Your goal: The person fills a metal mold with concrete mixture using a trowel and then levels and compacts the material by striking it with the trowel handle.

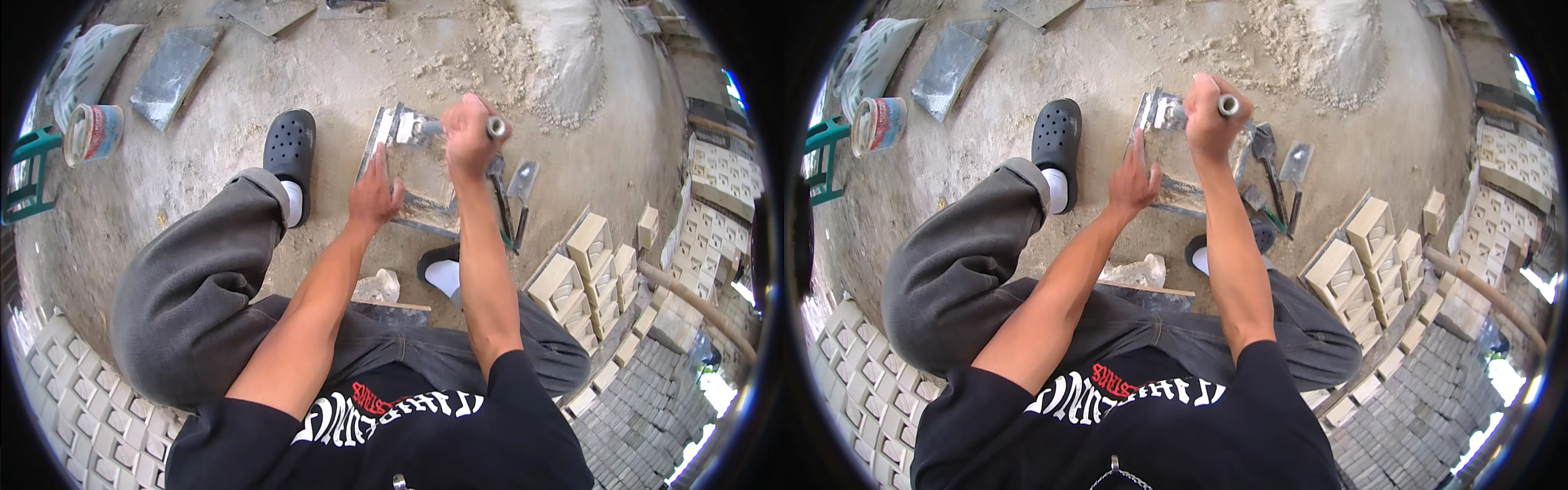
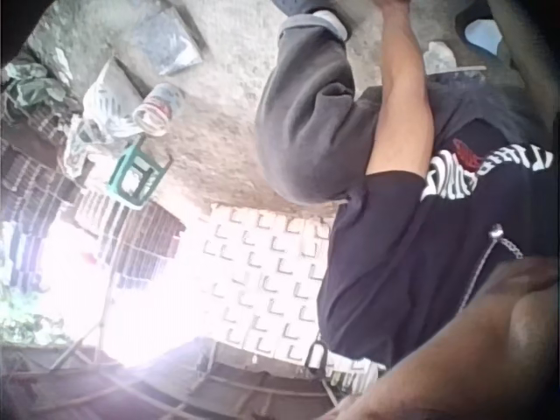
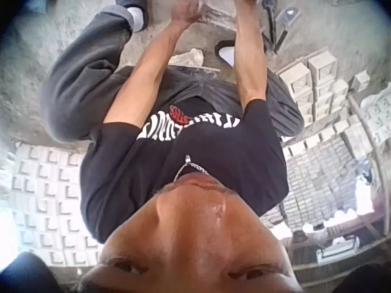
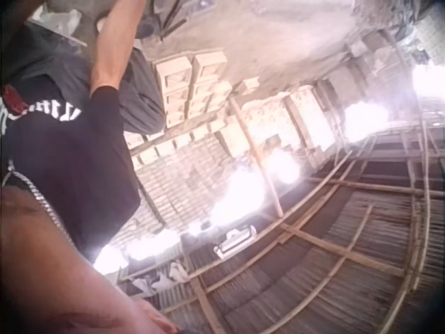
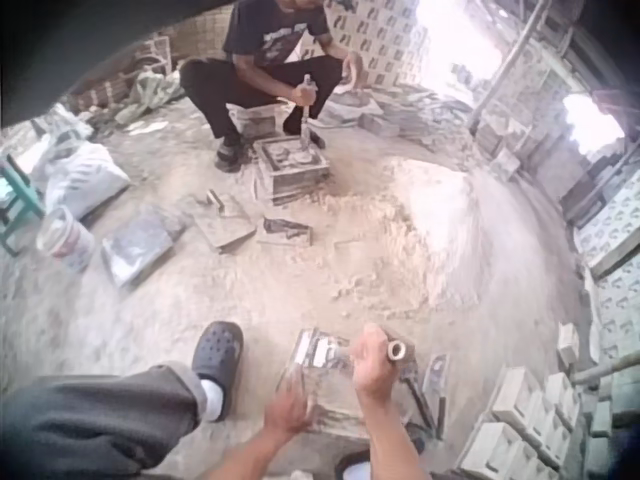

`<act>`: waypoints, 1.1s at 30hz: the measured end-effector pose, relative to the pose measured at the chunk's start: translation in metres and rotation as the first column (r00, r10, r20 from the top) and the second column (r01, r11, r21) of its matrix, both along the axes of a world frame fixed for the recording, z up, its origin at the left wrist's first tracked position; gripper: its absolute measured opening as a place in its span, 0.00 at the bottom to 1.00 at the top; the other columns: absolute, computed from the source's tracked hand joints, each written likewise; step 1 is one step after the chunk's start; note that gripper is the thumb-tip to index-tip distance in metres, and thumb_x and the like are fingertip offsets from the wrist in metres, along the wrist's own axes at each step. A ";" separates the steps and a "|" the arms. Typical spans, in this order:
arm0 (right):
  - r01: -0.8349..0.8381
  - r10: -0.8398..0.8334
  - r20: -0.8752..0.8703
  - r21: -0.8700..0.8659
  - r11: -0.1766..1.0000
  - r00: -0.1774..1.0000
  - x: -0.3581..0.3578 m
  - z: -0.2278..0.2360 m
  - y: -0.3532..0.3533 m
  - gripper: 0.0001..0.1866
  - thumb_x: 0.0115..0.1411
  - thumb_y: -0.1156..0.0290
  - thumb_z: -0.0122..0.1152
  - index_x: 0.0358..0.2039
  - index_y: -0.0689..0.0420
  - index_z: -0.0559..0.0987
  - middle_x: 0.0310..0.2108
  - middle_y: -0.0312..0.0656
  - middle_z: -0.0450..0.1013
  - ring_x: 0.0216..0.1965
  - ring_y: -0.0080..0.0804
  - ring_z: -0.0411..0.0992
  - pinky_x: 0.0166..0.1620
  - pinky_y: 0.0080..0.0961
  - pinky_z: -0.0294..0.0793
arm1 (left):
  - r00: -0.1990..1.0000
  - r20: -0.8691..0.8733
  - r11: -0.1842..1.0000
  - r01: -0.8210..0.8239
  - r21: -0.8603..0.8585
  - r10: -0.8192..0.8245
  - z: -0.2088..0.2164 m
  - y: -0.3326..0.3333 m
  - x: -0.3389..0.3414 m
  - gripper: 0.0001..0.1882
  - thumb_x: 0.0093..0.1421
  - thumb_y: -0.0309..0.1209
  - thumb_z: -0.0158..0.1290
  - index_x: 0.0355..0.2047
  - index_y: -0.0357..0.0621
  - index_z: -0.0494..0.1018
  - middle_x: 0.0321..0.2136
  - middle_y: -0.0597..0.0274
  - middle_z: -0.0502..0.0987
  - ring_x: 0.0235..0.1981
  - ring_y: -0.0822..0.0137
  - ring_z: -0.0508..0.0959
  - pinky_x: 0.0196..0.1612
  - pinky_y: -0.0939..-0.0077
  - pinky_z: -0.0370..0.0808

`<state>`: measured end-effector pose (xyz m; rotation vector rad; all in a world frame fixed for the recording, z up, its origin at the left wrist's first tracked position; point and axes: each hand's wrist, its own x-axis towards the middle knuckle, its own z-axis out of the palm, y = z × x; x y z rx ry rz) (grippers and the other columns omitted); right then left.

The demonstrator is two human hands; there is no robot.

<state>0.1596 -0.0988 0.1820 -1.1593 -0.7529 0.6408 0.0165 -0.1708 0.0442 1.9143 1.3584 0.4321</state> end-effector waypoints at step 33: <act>0.183 -0.180 -0.071 0.039 0.982 0.981 0.038 0.041 -0.026 0.21 0.60 0.73 0.47 0.10 0.53 0.57 0.08 0.33 0.52 0.09 0.23 0.52 0.16 0.26 0.54 | 0.997 0.065 0.999 -0.040 -0.018 0.041 0.005 0.002 0.004 0.41 0.57 0.37 0.48 0.68 0.39 0.48 0.58 0.42 0.68 0.46 0.42 0.77 0.45 0.52 0.76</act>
